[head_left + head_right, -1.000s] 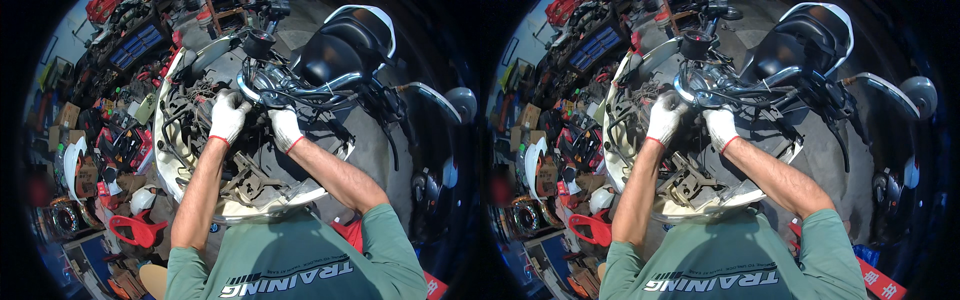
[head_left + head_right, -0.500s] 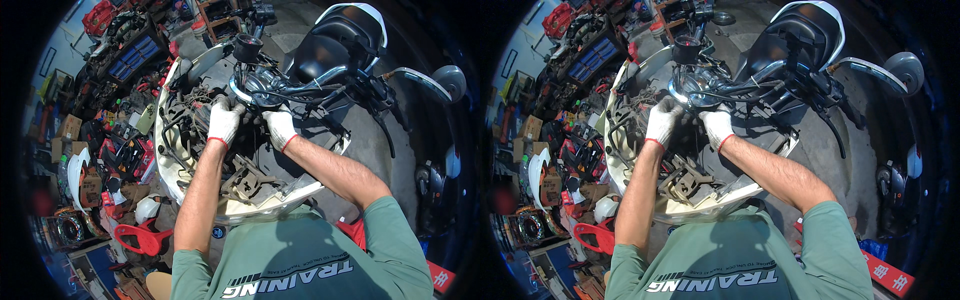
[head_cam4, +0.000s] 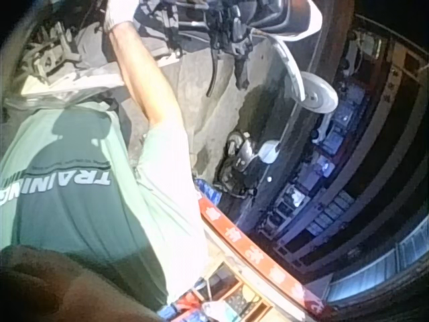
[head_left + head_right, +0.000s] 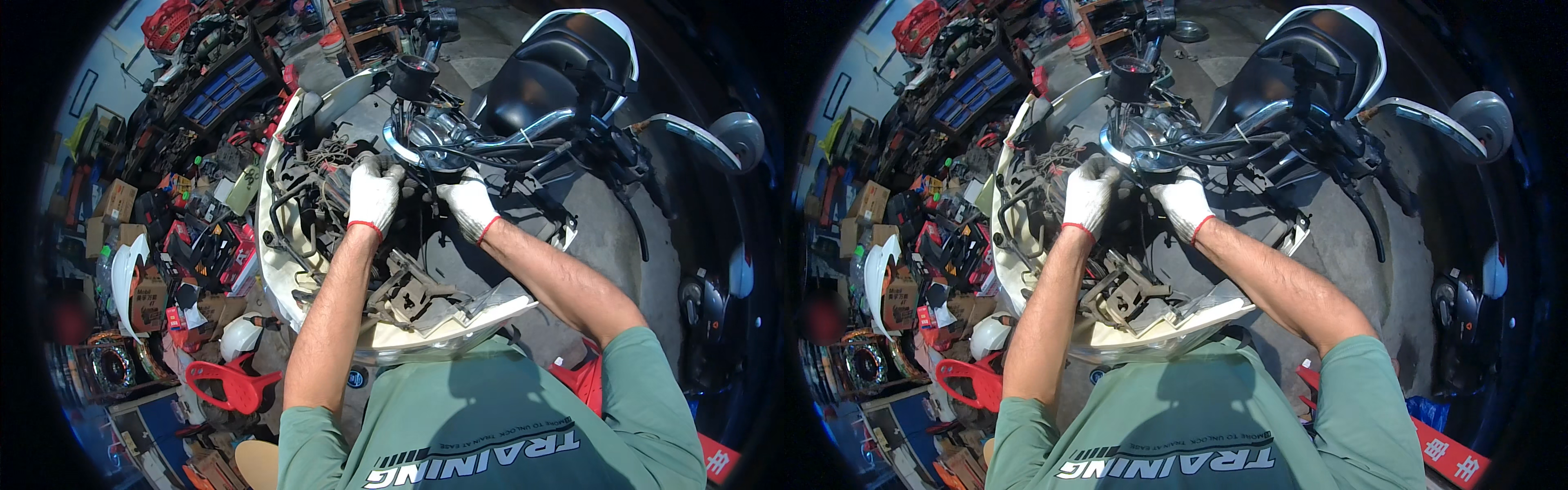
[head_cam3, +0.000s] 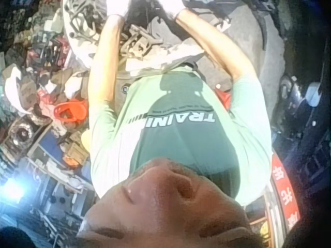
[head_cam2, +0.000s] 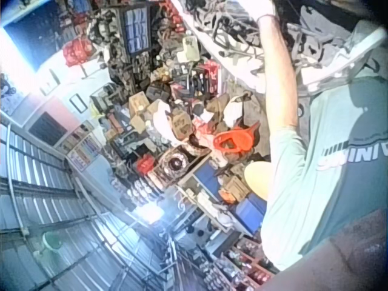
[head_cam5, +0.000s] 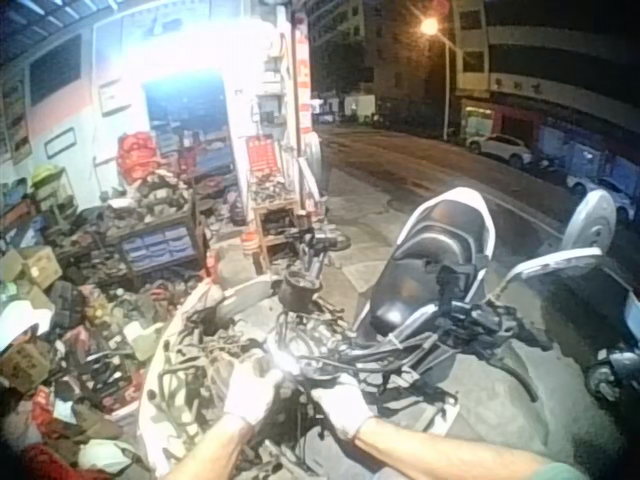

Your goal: The person works on the exposed wiring and internal components of a white motorcycle in a cluttered workshop. They repeatedly reach into the handlebar area, pull and adjust wires, and manipulate parts within the frame. The person wears gloves and uses both hands to handle the motorcycle's internal components throughout the clip.

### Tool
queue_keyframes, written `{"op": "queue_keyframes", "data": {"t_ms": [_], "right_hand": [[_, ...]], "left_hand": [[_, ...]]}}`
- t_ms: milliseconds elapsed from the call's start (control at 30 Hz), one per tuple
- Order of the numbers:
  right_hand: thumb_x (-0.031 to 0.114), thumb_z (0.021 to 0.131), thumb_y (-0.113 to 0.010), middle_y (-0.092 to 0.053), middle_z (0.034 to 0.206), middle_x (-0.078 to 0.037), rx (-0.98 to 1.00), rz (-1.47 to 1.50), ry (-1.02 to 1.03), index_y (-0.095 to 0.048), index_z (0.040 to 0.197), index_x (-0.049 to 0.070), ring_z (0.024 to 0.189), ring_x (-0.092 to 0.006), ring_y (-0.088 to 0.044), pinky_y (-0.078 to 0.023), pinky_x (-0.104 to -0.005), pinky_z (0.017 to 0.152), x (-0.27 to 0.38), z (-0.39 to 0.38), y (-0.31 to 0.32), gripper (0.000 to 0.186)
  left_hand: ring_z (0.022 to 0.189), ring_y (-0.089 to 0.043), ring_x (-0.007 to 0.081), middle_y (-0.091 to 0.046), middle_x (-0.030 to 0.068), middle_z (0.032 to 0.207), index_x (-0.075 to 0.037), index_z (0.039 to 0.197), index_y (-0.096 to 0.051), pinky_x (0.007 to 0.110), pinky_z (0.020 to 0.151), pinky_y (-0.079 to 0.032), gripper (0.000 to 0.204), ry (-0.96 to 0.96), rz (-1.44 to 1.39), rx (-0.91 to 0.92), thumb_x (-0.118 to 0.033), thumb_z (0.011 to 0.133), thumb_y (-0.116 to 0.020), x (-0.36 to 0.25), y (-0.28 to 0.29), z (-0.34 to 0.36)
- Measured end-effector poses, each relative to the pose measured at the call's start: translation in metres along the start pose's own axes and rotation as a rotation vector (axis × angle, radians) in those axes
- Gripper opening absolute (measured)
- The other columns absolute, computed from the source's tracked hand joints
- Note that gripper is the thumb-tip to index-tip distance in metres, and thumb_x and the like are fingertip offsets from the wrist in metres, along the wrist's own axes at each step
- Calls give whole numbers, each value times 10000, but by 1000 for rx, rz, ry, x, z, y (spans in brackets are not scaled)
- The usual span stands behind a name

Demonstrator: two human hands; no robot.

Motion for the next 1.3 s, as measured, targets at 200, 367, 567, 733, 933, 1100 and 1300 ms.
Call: {"op": "queue_keyframes", "data": {"t_ms": [200, 367, 567, 733, 933, 1100, 1300], "right_hand": [[-71, 803, -676, -725, 959, -104, 41, -173, 83, -703, 1052, -34, 836, -170, -660, -528, -309, 743, 3, 5, 11, 253], [-51, 800, -717, -731, 989, -91, 53, -249, -9, -689, 1100, -38, 853, -151, -662, -538, -303, 785, 16, -2, 8, 301], [-53, 780, -717, -733, 968, -120, 133, -164, 16, -693, 1065, -76, 880, -183, -679, -533, -314, 803, 7, 8, 14, 287], [-23, 754, -728, -736, 972, -134, 157, -188, 37, -691, 1061, -67, 885, -205, -675, -532, -341, 811, -11, 23, 24, 313], [-35, 715, -746, -730, 977, -135, 133, -89, 60, -693, 1053, -61, 895, -203, -670, -528, -336, 809, 4, 12, 20, 344], [-10, 705, -763, -719, 968, -145, 112, -91, -2, -682, 1019, -77, 903, -216, -664, -524, -341, 809, -4, 17, 24, 332], [-85, 721, -739, -735, 954, -103, 121, -108, -54, -697, 1061, -47, 856, -182, -675, -528, -326, 809, -12, 22, 22, 344]], "left_hand": [[693, -600, 92, -654, 28, 845, 4, 983, -664, 237, 620, -514, 75, -80, 19, -61, -50, 967, -614, 5, -9, -1], [683, -666, 149, -709, 126, 832, 98, 1111, -661, 287, 618, -543, 243, -175, 105, -125, -65, 932, -646, 17, -5, 6], [731, -639, 114, -710, 56, 924, 39, 1103, -687, 257, 632, -529, 177, -103, 57, -158, -30, 958, -614, 12, -12, -2], [666, -596, 97, -684, 33, 856, 41, 1067, -674, 238, 603, -479, 169, -71, 131, -158, -86, 959, -647, 11, -11, 2], [640, -577, 86, -674, 27, 809, 36, 1038, -677, 238, 574, -457, 168, -167, 273, -193, -113, 960, -659, 18, -5, 7], [736, -587, 95, -693, 43, 868, 52, 1060, -678, 248, 678, -474, 182, -176, 296, -242, -89, 945, -676, 19, -9, 6], [806, -605, 110, -712, 64, 918, 68, 1108, -673, 258, 748, -488, 222, -163, 279, -254, -77, 940, -682, 21, -9, 5]]}}
Point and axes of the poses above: each hand's wrist, its own z-axis towards the middle knuckle, its own y-axis out of the back of the hand, x = y × z, the point moved 2 cm from there along z, towards the middle knuckle
